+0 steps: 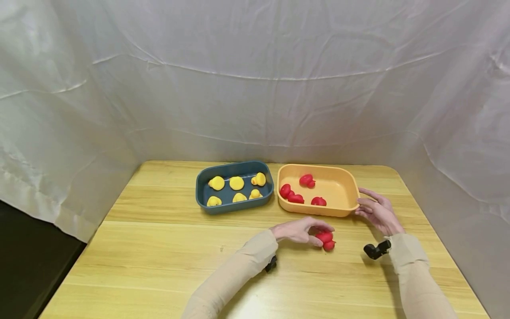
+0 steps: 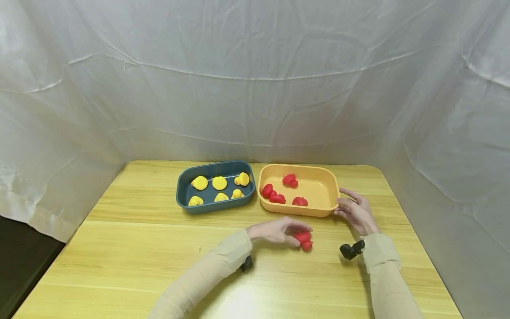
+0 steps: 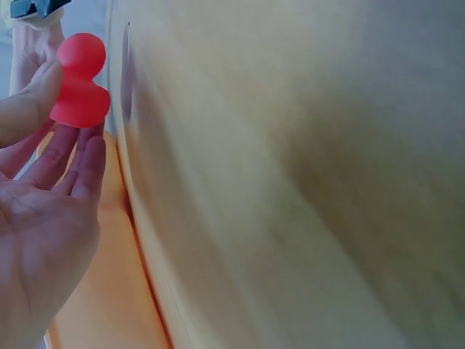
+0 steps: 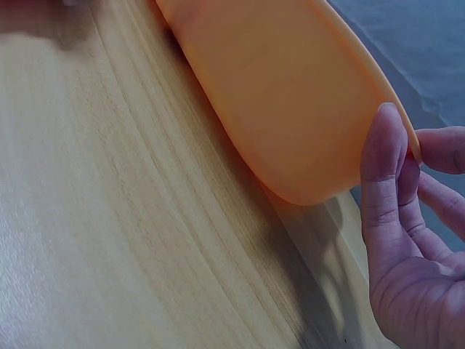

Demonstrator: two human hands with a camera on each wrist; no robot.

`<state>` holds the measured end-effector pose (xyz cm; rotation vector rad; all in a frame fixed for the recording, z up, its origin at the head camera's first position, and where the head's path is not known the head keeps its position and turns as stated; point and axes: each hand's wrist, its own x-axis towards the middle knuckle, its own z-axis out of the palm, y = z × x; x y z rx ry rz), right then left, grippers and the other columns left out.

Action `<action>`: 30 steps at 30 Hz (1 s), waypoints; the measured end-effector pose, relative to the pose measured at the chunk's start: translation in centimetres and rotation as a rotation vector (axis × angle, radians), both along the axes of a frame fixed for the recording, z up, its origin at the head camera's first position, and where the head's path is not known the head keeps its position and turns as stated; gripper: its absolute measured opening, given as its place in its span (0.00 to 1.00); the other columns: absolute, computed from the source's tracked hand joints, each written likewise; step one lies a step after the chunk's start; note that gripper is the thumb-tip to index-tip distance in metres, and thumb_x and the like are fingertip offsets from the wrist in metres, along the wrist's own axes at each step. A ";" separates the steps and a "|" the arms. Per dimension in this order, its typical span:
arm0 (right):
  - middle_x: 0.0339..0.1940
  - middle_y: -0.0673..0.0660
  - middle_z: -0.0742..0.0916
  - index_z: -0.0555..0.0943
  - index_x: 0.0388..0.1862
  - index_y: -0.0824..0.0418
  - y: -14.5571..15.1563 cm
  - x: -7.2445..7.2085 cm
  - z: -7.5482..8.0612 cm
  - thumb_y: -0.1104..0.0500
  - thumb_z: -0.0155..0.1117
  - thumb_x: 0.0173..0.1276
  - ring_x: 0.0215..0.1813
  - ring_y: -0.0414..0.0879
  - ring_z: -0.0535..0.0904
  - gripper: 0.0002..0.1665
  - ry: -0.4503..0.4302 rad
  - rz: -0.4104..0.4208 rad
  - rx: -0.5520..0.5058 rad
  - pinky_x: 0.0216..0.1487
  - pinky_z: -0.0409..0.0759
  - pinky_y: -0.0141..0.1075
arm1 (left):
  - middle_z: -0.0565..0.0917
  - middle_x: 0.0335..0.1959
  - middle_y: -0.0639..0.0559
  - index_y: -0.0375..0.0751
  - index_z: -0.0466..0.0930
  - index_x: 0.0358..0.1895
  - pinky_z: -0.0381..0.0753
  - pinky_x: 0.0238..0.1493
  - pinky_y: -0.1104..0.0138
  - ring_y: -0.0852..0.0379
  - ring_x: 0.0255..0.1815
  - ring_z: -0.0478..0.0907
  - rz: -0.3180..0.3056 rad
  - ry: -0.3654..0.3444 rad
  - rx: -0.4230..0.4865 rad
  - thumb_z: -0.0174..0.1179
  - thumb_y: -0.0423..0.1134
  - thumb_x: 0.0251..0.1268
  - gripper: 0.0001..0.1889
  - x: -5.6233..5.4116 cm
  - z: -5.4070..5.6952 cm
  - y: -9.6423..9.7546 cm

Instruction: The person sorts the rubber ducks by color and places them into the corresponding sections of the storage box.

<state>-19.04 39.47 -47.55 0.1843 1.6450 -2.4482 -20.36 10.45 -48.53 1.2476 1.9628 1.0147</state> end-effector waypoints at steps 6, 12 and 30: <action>0.33 0.57 0.89 0.79 0.54 0.49 0.0 0.0 0.0 0.72 0.55 0.75 0.31 0.44 0.87 0.20 0.002 -0.001 0.003 0.38 0.89 0.31 | 0.76 0.70 0.44 0.37 0.70 0.72 0.70 0.72 0.74 0.61 0.66 0.74 0.035 -0.004 0.052 0.65 0.36 0.68 0.30 -0.1 0.3 -0.6; 0.33 0.56 0.89 0.79 0.54 0.49 -0.1 0.0 0.0 0.72 0.54 0.75 0.31 0.44 0.87 0.20 0.007 -0.002 0.001 0.38 0.89 0.31 | 0.74 0.71 0.42 0.35 0.69 0.71 0.71 0.72 0.73 0.63 0.66 0.75 0.069 -0.019 0.112 0.66 0.37 0.67 0.31 -0.2 0.9 -1.1; 0.33 0.56 0.89 0.81 0.54 0.50 -0.1 0.1 -0.1 0.73 0.53 0.75 0.31 0.44 0.87 0.21 0.018 0.006 -0.014 0.38 0.89 0.31 | 0.81 0.63 0.46 0.37 0.76 0.65 0.79 0.69 0.61 0.63 0.56 0.80 0.289 -0.047 0.329 0.70 0.35 0.62 0.27 -0.7 2.7 -2.9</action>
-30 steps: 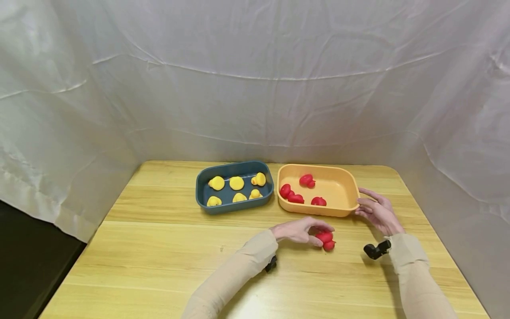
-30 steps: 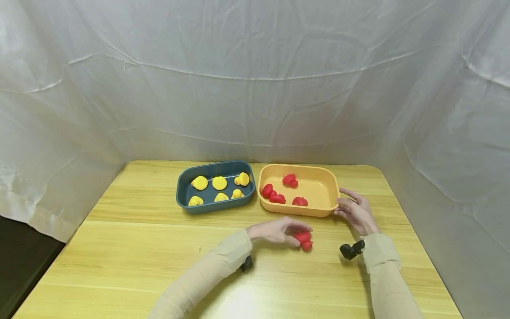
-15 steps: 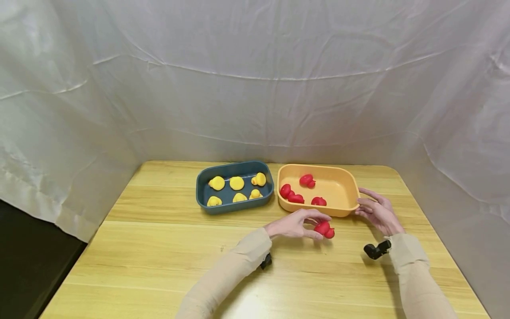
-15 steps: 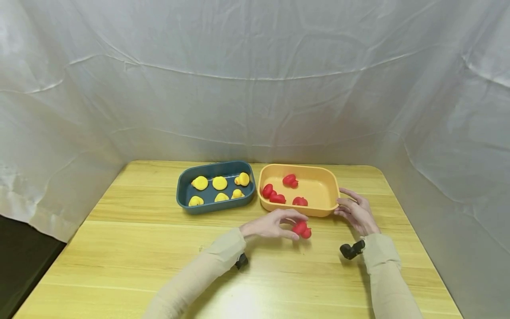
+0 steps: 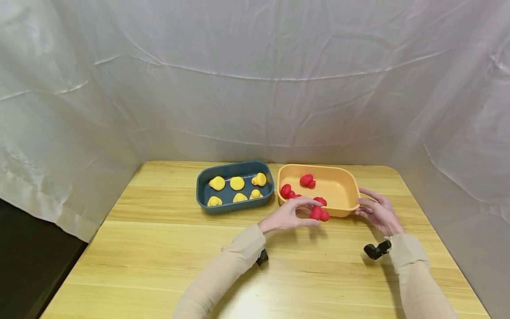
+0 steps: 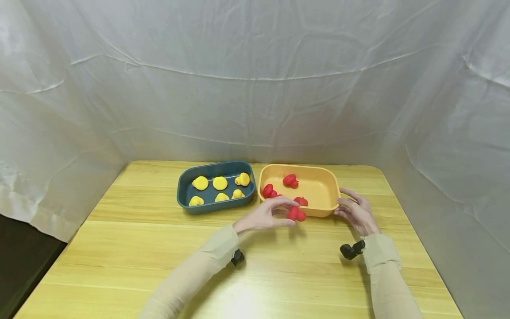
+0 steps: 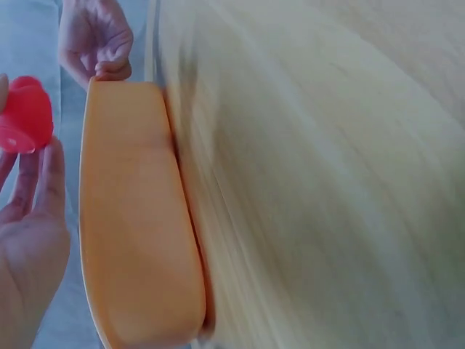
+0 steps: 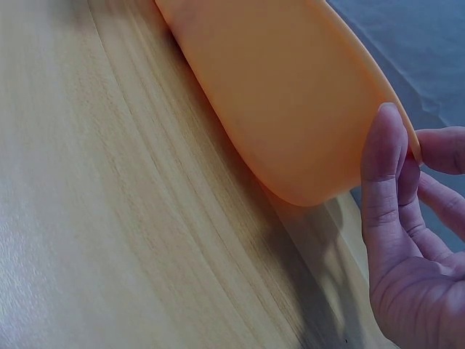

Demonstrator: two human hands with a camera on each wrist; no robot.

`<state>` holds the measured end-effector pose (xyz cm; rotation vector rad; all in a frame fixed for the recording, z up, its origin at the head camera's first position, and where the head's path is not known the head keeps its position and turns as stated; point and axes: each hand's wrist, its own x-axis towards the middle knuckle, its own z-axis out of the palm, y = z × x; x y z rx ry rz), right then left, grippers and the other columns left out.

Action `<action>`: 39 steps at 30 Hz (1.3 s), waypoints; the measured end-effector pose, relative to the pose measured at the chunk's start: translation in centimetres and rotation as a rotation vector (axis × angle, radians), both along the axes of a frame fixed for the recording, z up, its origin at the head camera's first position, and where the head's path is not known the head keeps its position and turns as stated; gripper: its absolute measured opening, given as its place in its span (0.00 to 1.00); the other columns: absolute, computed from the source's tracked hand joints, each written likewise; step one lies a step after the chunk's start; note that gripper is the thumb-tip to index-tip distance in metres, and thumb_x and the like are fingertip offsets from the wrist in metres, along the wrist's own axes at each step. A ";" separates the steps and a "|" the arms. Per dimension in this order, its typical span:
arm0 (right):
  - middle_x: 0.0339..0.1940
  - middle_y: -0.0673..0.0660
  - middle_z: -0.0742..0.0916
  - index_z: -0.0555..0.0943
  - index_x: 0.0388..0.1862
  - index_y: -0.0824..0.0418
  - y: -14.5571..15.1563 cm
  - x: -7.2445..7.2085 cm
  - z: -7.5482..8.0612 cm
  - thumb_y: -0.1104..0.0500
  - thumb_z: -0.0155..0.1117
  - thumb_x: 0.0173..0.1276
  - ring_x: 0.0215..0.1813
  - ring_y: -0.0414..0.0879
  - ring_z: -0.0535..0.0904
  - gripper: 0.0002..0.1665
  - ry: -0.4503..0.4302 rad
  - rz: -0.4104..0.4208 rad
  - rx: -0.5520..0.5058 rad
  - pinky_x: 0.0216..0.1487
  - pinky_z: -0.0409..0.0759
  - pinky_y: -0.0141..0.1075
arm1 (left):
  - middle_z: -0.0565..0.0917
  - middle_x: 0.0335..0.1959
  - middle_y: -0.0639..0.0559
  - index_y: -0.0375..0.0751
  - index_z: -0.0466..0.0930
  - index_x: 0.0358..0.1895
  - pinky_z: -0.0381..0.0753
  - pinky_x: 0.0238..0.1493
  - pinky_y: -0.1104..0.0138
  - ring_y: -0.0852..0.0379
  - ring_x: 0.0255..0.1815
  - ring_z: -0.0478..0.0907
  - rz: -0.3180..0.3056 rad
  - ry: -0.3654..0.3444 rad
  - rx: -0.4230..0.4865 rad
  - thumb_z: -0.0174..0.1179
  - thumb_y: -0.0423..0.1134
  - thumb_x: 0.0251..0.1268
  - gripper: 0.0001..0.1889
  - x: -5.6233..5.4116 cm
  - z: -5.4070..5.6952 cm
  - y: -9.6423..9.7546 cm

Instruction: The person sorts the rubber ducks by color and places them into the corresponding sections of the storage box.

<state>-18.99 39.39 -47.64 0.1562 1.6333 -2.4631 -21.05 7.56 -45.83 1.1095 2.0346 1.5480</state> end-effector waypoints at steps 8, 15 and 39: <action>0.33 0.57 0.89 0.81 0.53 0.49 0.0 0.0 0.1 0.73 0.54 0.74 0.31 0.44 0.87 0.21 -0.007 -0.001 0.001 0.38 0.89 0.31 | 0.83 0.59 0.46 0.39 0.79 0.62 0.81 0.66 0.56 0.55 0.54 0.81 0.236 0.059 0.048 0.73 0.39 0.60 0.26 -0.2 0.2 0.2; 0.34 0.58 0.89 0.80 0.54 0.49 0.1 0.0 0.0 0.73 0.55 0.74 0.31 0.45 0.87 0.21 -0.013 0.000 0.003 0.38 0.89 0.31 | 0.81 0.61 0.45 0.40 0.78 0.63 0.83 0.64 0.58 0.51 0.57 0.82 0.365 0.067 0.004 0.72 0.42 0.62 0.27 -0.7 0.9 1.0; 0.34 0.58 0.89 0.81 0.54 0.50 0.1 -0.1 0.0 0.73 0.55 0.74 0.31 0.45 0.87 0.21 0.001 0.001 -0.002 0.38 0.89 0.32 | 0.81 0.59 0.44 0.41 0.76 0.66 0.79 0.54 0.71 0.49 0.58 0.79 0.425 0.125 -0.218 0.68 0.43 0.66 0.27 -4.4 1.6 2.4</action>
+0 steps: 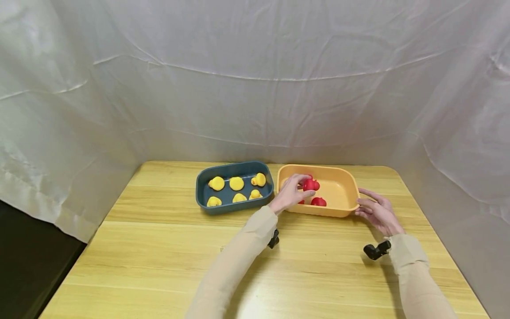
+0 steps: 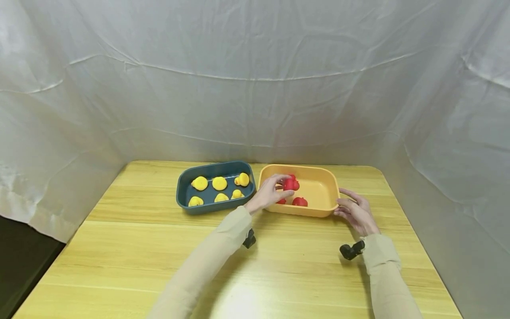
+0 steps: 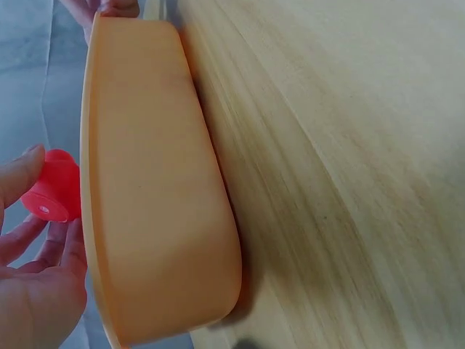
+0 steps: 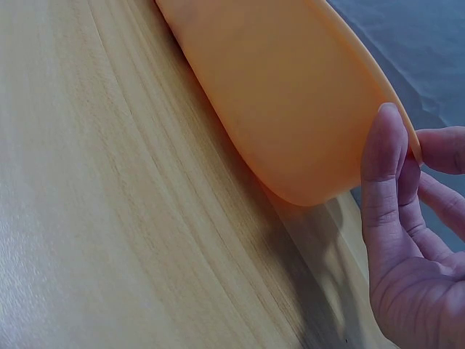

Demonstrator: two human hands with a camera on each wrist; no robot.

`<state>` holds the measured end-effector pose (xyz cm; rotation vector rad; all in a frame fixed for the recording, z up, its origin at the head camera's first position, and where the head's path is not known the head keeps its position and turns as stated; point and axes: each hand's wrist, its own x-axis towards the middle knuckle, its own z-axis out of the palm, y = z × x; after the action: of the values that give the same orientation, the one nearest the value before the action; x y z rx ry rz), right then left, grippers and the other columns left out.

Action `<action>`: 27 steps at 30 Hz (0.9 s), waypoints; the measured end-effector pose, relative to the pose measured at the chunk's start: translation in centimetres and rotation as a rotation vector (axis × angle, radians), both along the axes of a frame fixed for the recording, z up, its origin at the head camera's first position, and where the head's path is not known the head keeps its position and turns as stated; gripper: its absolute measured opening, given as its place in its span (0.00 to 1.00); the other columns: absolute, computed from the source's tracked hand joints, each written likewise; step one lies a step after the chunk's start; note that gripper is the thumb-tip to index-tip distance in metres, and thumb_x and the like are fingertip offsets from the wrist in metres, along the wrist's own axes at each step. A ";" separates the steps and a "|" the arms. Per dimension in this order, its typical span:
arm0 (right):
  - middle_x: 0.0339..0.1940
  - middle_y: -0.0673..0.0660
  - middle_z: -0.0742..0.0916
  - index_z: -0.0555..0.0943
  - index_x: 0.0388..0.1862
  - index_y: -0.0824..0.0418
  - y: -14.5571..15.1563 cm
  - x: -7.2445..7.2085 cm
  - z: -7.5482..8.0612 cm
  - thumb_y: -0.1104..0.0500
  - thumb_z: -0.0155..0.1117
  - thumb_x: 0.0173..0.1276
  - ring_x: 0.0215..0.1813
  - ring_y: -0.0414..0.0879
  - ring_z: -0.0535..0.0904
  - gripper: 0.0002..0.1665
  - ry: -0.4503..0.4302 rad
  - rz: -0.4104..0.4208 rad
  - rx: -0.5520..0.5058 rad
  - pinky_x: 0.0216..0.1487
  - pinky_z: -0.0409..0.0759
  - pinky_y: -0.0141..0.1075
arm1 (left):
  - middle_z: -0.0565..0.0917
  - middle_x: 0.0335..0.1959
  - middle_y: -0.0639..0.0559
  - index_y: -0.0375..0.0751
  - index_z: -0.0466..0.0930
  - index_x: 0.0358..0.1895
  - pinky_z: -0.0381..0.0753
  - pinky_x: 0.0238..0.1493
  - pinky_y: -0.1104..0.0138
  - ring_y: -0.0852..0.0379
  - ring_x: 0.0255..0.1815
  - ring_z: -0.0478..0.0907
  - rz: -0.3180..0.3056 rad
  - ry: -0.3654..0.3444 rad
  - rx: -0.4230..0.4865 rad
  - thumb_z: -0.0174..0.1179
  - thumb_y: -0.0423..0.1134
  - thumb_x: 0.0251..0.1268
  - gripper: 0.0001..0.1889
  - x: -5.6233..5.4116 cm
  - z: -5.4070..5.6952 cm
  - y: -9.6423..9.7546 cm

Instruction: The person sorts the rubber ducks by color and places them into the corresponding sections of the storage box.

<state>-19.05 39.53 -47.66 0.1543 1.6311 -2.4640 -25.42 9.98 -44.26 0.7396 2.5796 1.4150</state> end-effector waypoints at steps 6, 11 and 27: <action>0.34 0.58 0.89 0.81 0.54 0.50 -0.1 0.0 0.1 0.73 0.54 0.74 0.31 0.45 0.87 0.21 0.000 0.001 0.004 0.38 0.89 0.32 | 0.80 0.61 0.44 0.41 0.75 0.67 0.81 0.57 0.70 0.50 0.58 0.79 0.018 -0.022 -0.005 0.68 0.43 0.66 0.27 -0.1 0.0 0.2; 0.34 0.58 0.89 0.81 0.54 0.50 -0.2 0.0 0.1 0.72 0.54 0.74 0.31 0.45 0.87 0.21 -0.007 0.003 0.001 0.38 0.89 0.32 | 0.76 0.66 0.40 0.36 0.71 0.70 0.77 0.70 0.57 0.43 0.67 0.75 -0.014 -0.064 0.071 0.66 0.39 0.68 0.29 -0.2 0.3 -0.1; 0.52 0.47 0.79 0.58 0.80 0.59 0.4 0.3 0.7 0.54 0.58 0.77 0.46 0.28 0.80 0.37 0.108 -0.034 0.599 0.49 0.84 0.25 | 0.60 0.78 0.35 0.37 0.61 0.76 0.52 0.82 0.43 0.39 0.82 0.51 0.330 0.111 0.050 0.71 0.46 0.62 0.42 -0.7 1.2 -17.8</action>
<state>-18.79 39.93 -46.91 0.1281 2.3826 -1.9548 -26.13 -7.84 -43.02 0.4217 2.8657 1.5700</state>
